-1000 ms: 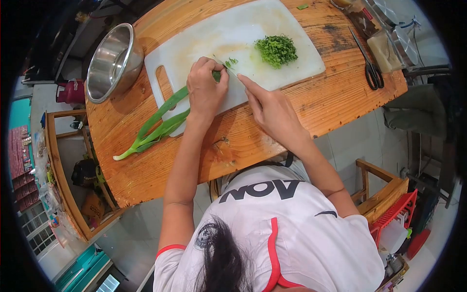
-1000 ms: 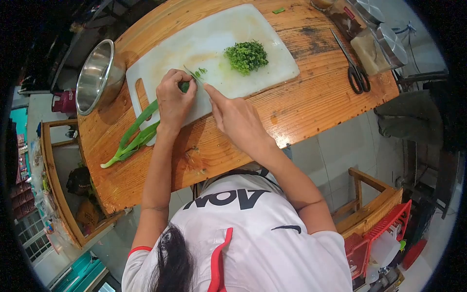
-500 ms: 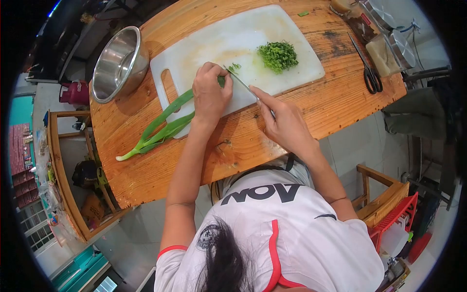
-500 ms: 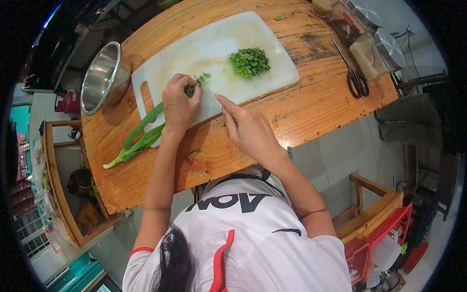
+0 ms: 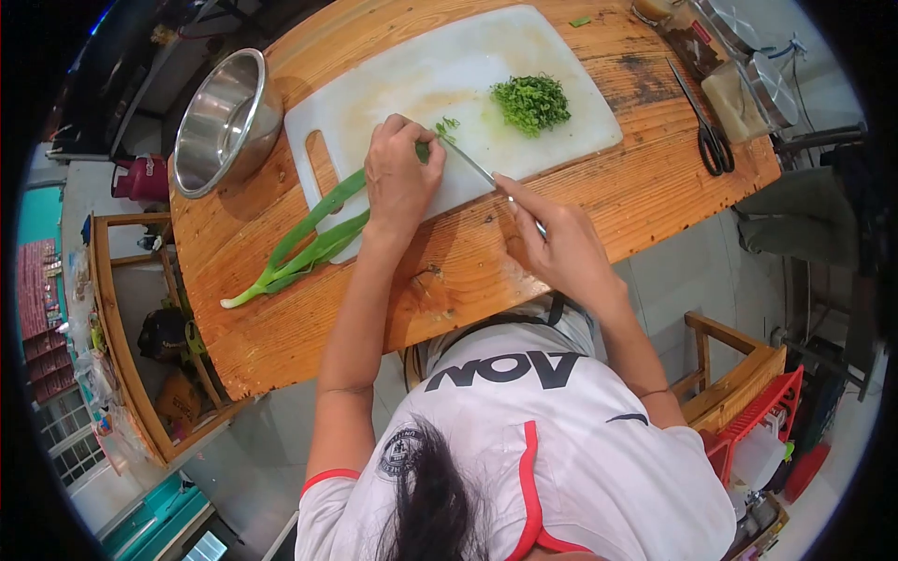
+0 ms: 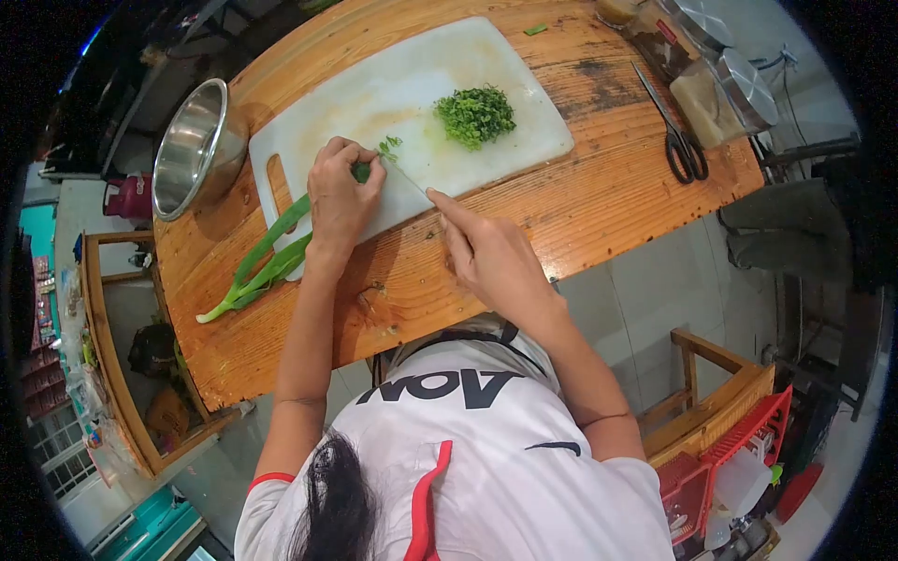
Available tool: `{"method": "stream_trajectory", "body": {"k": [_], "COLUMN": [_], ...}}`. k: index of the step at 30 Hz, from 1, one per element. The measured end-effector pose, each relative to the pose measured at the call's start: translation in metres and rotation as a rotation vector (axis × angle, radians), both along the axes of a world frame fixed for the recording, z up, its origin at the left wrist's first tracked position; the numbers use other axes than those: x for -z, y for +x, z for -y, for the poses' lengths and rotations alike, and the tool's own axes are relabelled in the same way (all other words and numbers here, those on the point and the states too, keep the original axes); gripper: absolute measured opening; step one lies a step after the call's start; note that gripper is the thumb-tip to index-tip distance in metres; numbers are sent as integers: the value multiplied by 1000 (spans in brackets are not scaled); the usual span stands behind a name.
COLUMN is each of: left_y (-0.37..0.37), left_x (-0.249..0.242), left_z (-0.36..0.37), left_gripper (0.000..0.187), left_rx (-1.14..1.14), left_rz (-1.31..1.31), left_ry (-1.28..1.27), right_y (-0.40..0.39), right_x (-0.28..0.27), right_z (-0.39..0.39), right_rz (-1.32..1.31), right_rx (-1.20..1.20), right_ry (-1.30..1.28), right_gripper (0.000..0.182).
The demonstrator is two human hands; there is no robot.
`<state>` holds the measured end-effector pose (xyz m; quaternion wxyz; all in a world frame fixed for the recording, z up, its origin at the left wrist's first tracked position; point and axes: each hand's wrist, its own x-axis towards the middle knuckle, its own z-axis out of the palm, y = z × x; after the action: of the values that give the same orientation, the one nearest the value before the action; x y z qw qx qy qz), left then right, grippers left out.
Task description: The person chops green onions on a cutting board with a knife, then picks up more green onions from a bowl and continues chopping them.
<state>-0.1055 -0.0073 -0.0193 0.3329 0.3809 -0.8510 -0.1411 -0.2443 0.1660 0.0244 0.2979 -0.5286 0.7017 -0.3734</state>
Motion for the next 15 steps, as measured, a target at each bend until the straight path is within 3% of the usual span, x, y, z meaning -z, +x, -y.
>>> {"method": "stream_trajectory", "body": {"k": [2,11,15], "left_y": [0,4,3], "left_x": [0,1,1], "left_z": [2,4,6], "left_gripper": [8,8,8], "left_rx": [8,16,24], "left_rz": [-12,-25,-26], "left_ry": [28,37,18], "right_y": [-4,10,10], "right_x": [-7,20,13], "right_z": [5,29,29], "right_rz": [78,-40,-68], "right_rx": [23,-8,-14], "right_ry": [40,-166,-91], "right_gripper": [38,37,37]}}
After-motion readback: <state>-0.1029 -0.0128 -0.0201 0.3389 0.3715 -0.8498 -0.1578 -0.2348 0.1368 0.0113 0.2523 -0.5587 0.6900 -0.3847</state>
